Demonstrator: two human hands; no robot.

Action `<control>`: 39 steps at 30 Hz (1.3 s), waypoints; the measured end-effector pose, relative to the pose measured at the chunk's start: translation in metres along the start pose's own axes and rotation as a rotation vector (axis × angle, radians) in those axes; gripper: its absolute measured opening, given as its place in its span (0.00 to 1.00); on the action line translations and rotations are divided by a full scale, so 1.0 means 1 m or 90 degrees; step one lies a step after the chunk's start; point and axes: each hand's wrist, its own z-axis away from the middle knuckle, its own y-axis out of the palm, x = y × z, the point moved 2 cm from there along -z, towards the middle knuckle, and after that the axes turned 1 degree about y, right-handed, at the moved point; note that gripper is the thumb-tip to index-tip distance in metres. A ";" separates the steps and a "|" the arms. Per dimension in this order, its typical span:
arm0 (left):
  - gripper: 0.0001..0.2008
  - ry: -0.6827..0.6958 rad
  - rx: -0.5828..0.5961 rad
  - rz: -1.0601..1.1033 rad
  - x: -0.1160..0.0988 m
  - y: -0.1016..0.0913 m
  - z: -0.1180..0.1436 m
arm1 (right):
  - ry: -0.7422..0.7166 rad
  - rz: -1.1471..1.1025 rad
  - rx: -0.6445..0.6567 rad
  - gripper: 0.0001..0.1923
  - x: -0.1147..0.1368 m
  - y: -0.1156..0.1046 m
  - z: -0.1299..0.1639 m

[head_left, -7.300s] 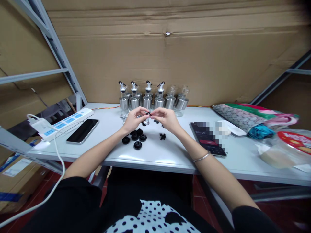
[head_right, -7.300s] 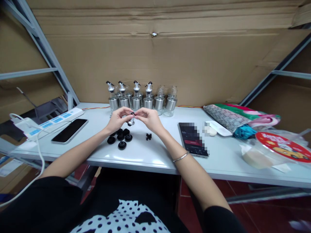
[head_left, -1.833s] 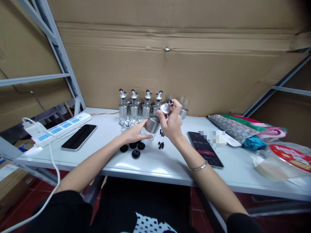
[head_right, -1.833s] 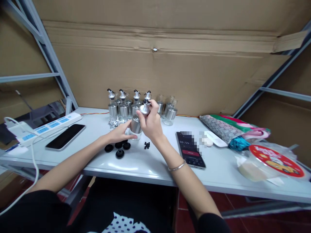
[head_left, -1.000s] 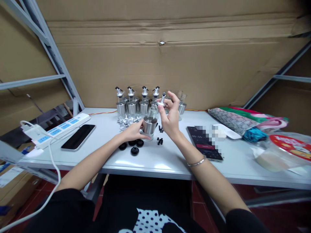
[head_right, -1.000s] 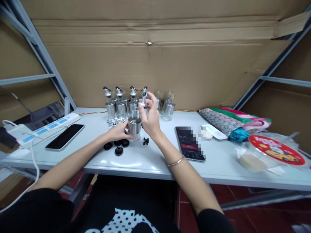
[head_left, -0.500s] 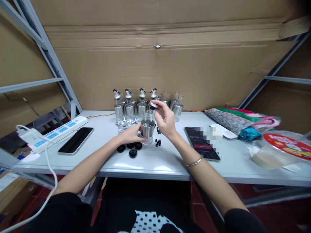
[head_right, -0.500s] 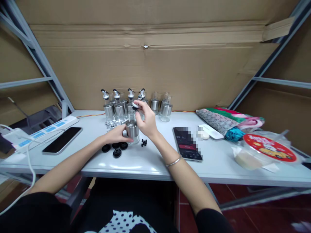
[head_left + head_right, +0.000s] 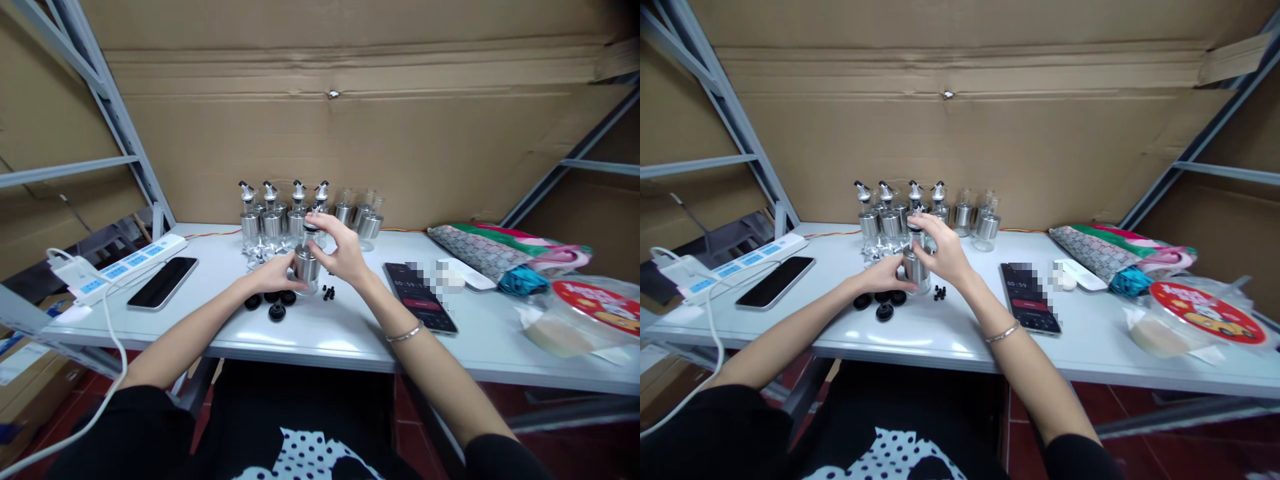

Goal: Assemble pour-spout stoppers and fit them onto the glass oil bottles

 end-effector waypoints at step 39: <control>0.25 -0.012 0.019 0.024 0.006 0.002 -0.001 | 0.112 -0.174 0.054 0.14 -0.008 0.016 0.007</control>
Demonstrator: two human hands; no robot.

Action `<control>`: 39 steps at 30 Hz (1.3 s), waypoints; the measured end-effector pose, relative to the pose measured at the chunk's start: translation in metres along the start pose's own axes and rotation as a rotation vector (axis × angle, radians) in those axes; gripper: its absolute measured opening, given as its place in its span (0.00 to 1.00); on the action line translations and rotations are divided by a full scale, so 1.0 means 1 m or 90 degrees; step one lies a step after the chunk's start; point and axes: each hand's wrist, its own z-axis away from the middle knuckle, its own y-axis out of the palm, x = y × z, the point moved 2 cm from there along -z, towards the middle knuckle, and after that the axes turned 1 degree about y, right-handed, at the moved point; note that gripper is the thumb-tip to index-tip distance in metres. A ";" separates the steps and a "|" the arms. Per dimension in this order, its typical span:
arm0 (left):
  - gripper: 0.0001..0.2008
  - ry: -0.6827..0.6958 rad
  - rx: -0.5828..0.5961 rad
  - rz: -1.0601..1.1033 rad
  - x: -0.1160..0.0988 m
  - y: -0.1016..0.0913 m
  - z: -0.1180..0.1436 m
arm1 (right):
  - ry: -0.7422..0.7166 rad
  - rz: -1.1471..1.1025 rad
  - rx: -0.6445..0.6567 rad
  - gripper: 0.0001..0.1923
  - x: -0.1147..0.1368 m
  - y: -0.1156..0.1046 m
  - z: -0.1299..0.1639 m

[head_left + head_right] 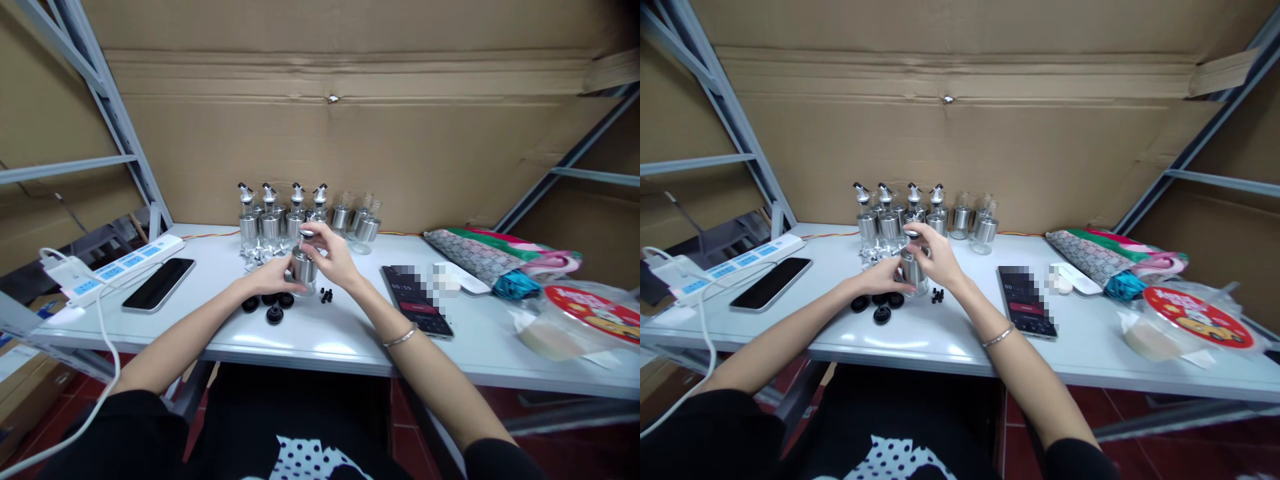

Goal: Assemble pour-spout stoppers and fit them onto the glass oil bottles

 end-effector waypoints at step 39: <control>0.25 -0.008 0.038 -0.062 -0.010 -0.001 0.002 | 0.318 0.453 -0.146 0.15 -0.073 -0.055 0.007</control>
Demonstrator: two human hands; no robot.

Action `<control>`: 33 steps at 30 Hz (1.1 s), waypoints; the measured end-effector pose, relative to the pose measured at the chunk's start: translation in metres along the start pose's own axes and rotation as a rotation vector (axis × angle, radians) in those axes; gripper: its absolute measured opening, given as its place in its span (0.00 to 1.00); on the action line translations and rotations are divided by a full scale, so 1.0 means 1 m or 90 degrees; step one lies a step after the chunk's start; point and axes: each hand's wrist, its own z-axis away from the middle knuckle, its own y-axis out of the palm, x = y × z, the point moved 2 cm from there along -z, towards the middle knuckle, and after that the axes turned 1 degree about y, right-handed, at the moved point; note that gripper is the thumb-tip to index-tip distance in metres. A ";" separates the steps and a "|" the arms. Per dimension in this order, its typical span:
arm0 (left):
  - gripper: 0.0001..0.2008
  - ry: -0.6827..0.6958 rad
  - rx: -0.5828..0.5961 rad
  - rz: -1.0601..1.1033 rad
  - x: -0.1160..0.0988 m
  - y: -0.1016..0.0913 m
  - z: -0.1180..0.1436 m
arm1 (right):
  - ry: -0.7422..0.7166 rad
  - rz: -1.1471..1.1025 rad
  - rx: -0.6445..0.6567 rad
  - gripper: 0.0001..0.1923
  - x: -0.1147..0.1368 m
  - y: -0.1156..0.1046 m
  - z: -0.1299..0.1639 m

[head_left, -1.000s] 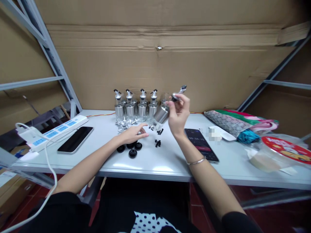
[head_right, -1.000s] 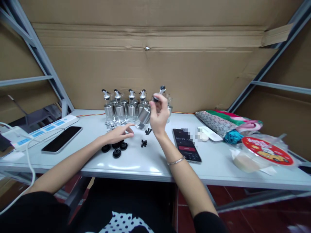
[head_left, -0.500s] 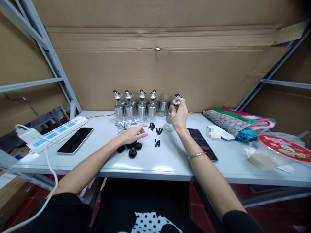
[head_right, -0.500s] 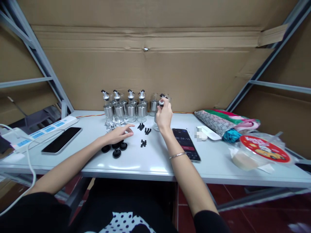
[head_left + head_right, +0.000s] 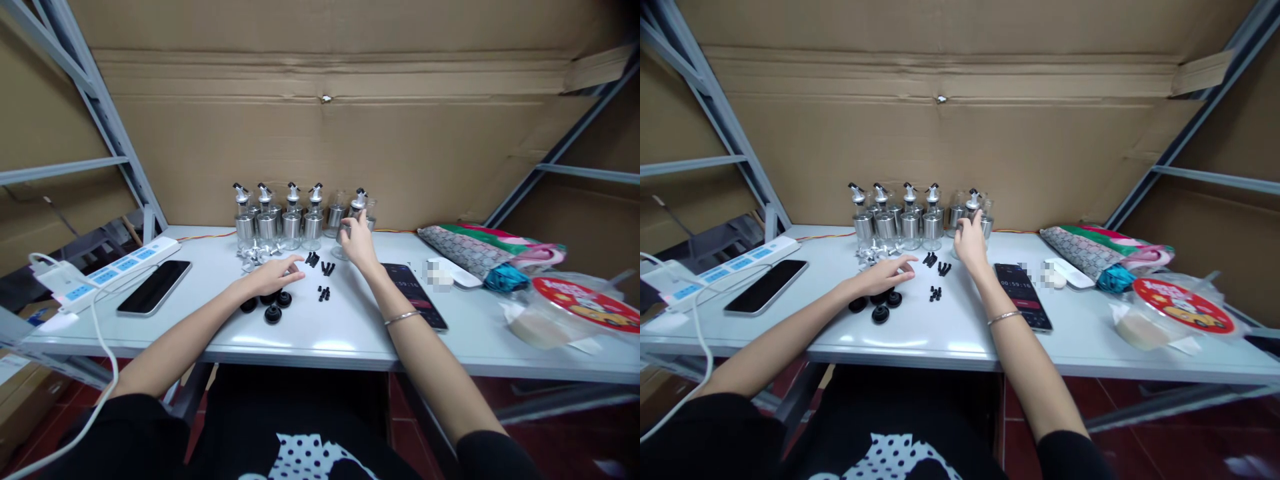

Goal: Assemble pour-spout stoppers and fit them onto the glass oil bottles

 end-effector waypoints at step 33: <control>0.18 0.053 -0.031 -0.086 -0.004 -0.001 -0.001 | 0.050 0.016 0.331 0.40 -0.003 0.016 0.006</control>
